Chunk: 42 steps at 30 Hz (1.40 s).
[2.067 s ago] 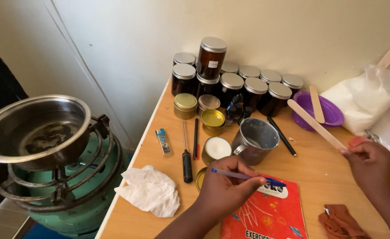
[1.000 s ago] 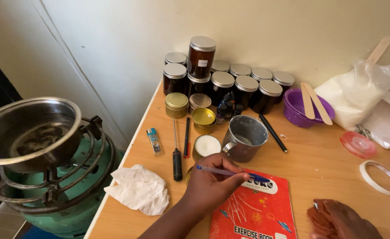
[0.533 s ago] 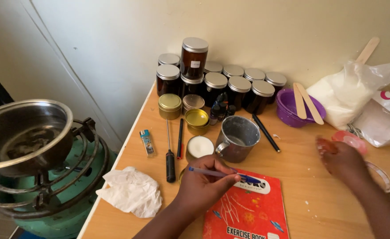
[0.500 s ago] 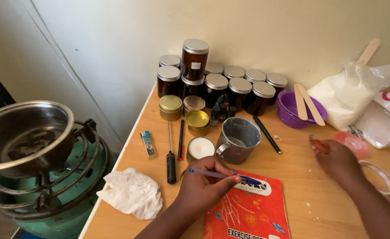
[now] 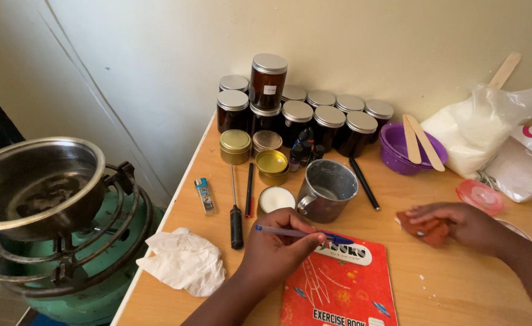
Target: Documenting and cleaning candle-making ingredients and supplies, including jars of wax and containers.
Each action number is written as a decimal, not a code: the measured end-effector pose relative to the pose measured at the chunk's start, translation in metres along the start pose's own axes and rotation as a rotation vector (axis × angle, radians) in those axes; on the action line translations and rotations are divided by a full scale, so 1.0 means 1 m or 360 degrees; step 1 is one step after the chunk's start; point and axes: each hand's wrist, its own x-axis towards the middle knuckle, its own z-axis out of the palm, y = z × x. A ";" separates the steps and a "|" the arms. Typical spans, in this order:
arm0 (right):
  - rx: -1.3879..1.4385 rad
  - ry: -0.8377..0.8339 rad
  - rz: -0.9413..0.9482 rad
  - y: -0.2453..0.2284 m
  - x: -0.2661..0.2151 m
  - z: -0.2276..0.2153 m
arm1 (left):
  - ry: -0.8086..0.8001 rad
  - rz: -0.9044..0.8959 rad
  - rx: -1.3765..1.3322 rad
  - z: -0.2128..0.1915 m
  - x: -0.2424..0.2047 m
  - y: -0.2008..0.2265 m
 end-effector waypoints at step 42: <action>0.0586 0.0954 0.1464 -0.220 0.001 0.074 | 0.0142 -0.0132 0.0264 0.000 0.001 0.011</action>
